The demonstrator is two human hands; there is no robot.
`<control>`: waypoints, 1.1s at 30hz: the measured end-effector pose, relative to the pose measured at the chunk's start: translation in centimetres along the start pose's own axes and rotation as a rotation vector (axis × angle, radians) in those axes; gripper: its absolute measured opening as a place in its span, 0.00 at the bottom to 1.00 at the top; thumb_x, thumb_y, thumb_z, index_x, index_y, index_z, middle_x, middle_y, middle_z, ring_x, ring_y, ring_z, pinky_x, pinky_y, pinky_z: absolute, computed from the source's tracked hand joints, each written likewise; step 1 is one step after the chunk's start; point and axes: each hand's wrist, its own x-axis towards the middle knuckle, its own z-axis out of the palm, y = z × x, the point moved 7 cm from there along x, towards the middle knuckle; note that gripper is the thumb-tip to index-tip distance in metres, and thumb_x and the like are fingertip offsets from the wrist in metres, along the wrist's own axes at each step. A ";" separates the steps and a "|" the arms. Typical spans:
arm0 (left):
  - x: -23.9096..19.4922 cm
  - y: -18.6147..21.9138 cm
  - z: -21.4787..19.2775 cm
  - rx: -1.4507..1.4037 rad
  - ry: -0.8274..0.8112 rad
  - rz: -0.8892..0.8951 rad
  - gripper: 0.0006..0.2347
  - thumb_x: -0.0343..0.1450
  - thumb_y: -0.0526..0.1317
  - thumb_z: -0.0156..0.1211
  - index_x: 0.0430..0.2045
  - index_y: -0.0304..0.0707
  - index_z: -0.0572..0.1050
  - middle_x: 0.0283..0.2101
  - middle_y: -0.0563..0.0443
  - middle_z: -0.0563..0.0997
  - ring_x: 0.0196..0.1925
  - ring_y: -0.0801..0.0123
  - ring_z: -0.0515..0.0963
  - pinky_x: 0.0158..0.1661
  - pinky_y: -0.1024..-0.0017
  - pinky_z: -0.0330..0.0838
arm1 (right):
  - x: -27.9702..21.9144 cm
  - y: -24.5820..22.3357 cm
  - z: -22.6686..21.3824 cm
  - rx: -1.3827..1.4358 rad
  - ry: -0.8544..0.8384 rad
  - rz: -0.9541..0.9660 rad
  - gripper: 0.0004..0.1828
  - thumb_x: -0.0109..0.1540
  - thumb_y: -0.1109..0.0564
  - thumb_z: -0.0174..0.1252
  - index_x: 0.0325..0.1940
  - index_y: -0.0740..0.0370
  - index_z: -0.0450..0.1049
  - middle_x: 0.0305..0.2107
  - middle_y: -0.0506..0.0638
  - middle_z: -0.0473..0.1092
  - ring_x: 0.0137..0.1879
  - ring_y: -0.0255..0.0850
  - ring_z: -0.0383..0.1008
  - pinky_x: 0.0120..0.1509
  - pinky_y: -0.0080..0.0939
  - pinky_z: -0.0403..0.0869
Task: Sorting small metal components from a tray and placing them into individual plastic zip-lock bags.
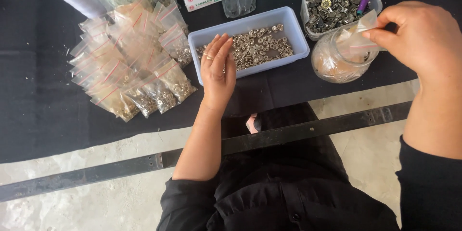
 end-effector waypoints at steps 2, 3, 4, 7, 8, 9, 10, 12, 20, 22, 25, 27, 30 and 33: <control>0.2 0.3 0.0 0.004 -0.013 0.027 0.14 0.79 0.27 0.51 0.59 0.38 0.71 0.62 0.41 0.75 0.68 0.39 0.74 0.68 0.46 0.70 | -0.7 -0.2 -0.7 0.092 0.054 0.016 0.09 0.72 0.49 0.69 0.46 0.55 0.81 0.38 0.46 0.74 0.39 0.43 0.72 0.41 0.44 0.65; 0.2 0.5 0.1 0.008 -0.022 0.047 0.13 0.79 0.27 0.50 0.58 0.37 0.70 0.61 0.39 0.75 0.67 0.39 0.74 0.69 0.45 0.70 | -1.0 -0.2 -1.2 0.181 0.104 0.027 0.07 0.74 0.53 0.70 0.50 0.58 0.83 0.35 0.49 0.73 0.37 0.43 0.71 0.41 0.44 0.65; 0.3 0.9 0.1 0.009 -0.022 0.052 0.13 0.79 0.27 0.50 0.58 0.37 0.70 0.61 0.39 0.75 0.67 0.39 0.74 0.69 0.45 0.70 | -1.5 -1.6 -2.0 0.182 0.107 0.028 0.07 0.74 0.53 0.70 0.50 0.58 0.83 0.35 0.49 0.73 0.37 0.43 0.71 0.41 0.44 0.65; 0.4 1.6 0.3 -0.004 -0.062 0.041 0.14 0.79 0.29 0.52 0.60 0.38 0.70 0.63 0.39 0.74 0.69 0.39 0.73 0.69 0.45 0.70 | -2.3 -4.6 -2.8 0.687 0.149 0.146 0.03 0.79 0.64 0.65 0.55 0.67 0.79 0.34 0.51 0.71 0.41 0.34 0.71 0.40 0.36 0.73; 0.3 1.9 0.5 -0.004 -0.108 0.059 0.15 0.79 0.32 0.53 0.62 0.39 0.69 0.65 0.40 0.72 0.71 0.39 0.71 0.70 0.44 0.69 | -2.0 -5.8 -1.8 0.904 0.120 0.139 0.05 0.77 0.62 0.62 0.55 0.66 0.78 0.35 0.51 0.73 0.35 0.33 0.70 0.36 0.33 0.72; 0.1 2.2 0.7 -0.003 -0.154 0.078 0.16 0.79 0.36 0.55 0.64 0.40 0.68 0.68 0.41 0.70 0.73 0.39 0.68 0.71 0.43 0.68 | -1.7 -7.1 -0.8 1.119 0.086 0.132 0.08 0.75 0.60 0.58 0.56 0.66 0.77 0.37 0.52 0.74 0.29 0.33 0.69 0.33 0.30 0.71; 0.0 2.3 0.9 0.008 -0.152 0.075 0.16 0.79 0.36 0.55 0.64 0.40 0.68 0.68 0.41 0.70 0.73 0.39 0.68 0.71 0.43 0.68 | -1.3 -9.0 0.1 1.125 0.081 0.124 0.08 0.75 0.60 0.58 0.56 0.66 0.77 0.37 0.52 0.74 0.29 0.33 0.69 0.33 0.30 0.71; -0.4 2.8 1.6 0.006 -0.232 0.136 0.25 0.81 0.52 0.54 0.71 0.44 0.60 0.73 0.42 0.65 0.79 0.42 0.62 0.76 0.43 0.61 | -0.5 -14.2 2.6 1.522 -0.126 0.047 0.10 0.72 0.48 0.54 0.42 0.54 0.72 0.42 0.52 0.79 0.27 0.28 0.70 0.27 0.26 0.73; -0.9 1.5 1.9 -0.047 0.011 0.122 0.23 0.74 0.54 0.63 0.57 0.36 0.75 0.70 0.42 0.69 0.75 0.41 0.64 0.73 0.49 0.54 | 1.2 -22.2 14.8 2.061 -0.228 0.407 0.11 0.66 0.48 0.66 0.38 0.54 0.74 0.28 0.55 0.75 0.29 0.42 0.77 0.30 0.38 0.76; -0.7 1.4 1.6 -0.054 0.032 0.107 0.19 0.76 0.50 0.59 0.57 0.37 0.75 0.69 0.44 0.70 0.75 0.43 0.64 0.73 0.50 0.54 | 0.9 -22.7 15.3 2.057 -0.276 0.447 0.11 0.64 0.46 0.67 0.39 0.53 0.75 0.31 0.53 0.75 0.33 0.42 0.77 0.34 0.43 0.79; 0.1 0.8 0.8 -0.135 0.062 0.008 0.12 0.79 0.40 0.53 0.54 0.41 0.79 0.64 0.45 0.76 0.72 0.44 0.69 0.71 0.51 0.61 | 0.7 -21.9 14.6 1.981 -0.234 0.383 0.20 0.63 0.43 0.68 0.51 0.55 0.72 0.43 0.55 0.75 0.34 0.40 0.78 0.32 0.39 0.81; 0.2 -0.2 0.6 -0.238 0.084 -0.082 0.08 0.77 0.39 0.58 0.41 0.38 0.83 0.53 0.45 0.83 0.65 0.44 0.76 0.66 0.53 0.68 | 0.6 -19.5 11.6 1.630 0.165 0.096 0.29 0.68 0.56 0.66 0.67 0.58 0.59 0.56 0.51 0.62 0.49 0.33 0.68 0.49 0.30 0.77; -0.1 -0.6 1.6 -0.388 0.039 -0.131 0.05 0.74 0.36 0.63 0.34 0.35 0.84 0.45 0.43 0.85 0.60 0.41 0.78 0.60 0.52 0.72 | 1.2 -18.8 10.4 1.293 0.227 -0.202 0.43 0.64 0.59 0.72 0.77 0.64 0.55 0.66 0.57 0.58 0.58 0.43 0.66 0.62 0.38 0.72; -1.8 -2.4 2.9 -0.489 0.010 -0.190 0.03 0.71 0.35 0.68 0.32 0.34 0.84 0.42 0.41 0.86 0.57 0.41 0.81 0.57 0.51 0.75 | 1.9 -18.9 10.2 1.203 0.138 -0.224 0.06 0.65 0.61 0.70 0.45 0.63 0.81 0.47 0.51 0.76 0.37 0.30 0.69 0.42 0.29 0.70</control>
